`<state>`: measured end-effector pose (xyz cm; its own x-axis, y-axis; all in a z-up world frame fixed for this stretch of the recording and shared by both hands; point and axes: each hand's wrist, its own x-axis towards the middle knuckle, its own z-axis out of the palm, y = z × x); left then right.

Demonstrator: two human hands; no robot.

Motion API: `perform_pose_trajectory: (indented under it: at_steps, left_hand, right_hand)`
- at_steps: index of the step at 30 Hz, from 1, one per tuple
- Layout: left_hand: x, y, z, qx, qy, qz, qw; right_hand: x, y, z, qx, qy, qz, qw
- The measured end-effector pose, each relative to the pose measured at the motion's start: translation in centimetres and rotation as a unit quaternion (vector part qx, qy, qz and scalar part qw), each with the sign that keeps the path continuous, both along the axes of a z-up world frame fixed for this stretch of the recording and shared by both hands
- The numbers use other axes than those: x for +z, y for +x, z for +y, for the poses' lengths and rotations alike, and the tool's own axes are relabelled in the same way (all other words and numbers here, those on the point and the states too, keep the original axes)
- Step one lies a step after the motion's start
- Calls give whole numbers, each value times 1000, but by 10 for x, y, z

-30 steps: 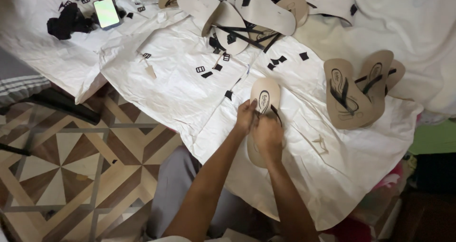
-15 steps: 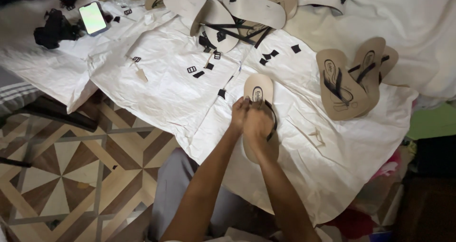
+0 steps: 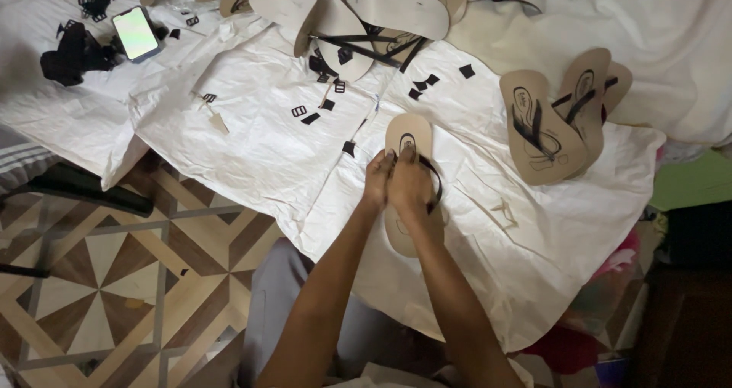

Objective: The person assembles thong straps into flip-flop sandal soles.

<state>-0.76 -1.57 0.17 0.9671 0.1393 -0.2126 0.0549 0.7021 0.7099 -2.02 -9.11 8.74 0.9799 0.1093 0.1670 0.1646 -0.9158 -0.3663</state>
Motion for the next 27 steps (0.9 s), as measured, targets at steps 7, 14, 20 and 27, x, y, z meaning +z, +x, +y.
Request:
perform_pose_trajectory:
  at_steps: [7, 14, 20, 27]
  left_hand:
    - [-35, 11, 0, 12, 6, -50, 999]
    - [-37, 8, -1, 6, 41, -57, 998]
    - [-23, 4, 2, -10, 40, 8, 999]
    - [-32, 13, 3, 17, 46, 34, 998]
  right_hand:
    - [-4, -22, -36, 107, 152, -64, 981]
    - [34, -60, -34, 54, 166, -28, 984]
    - [74, -59, -10, -10, 83, 116, 990]
    - [20, -26, -20, 31, 42, 67, 996]
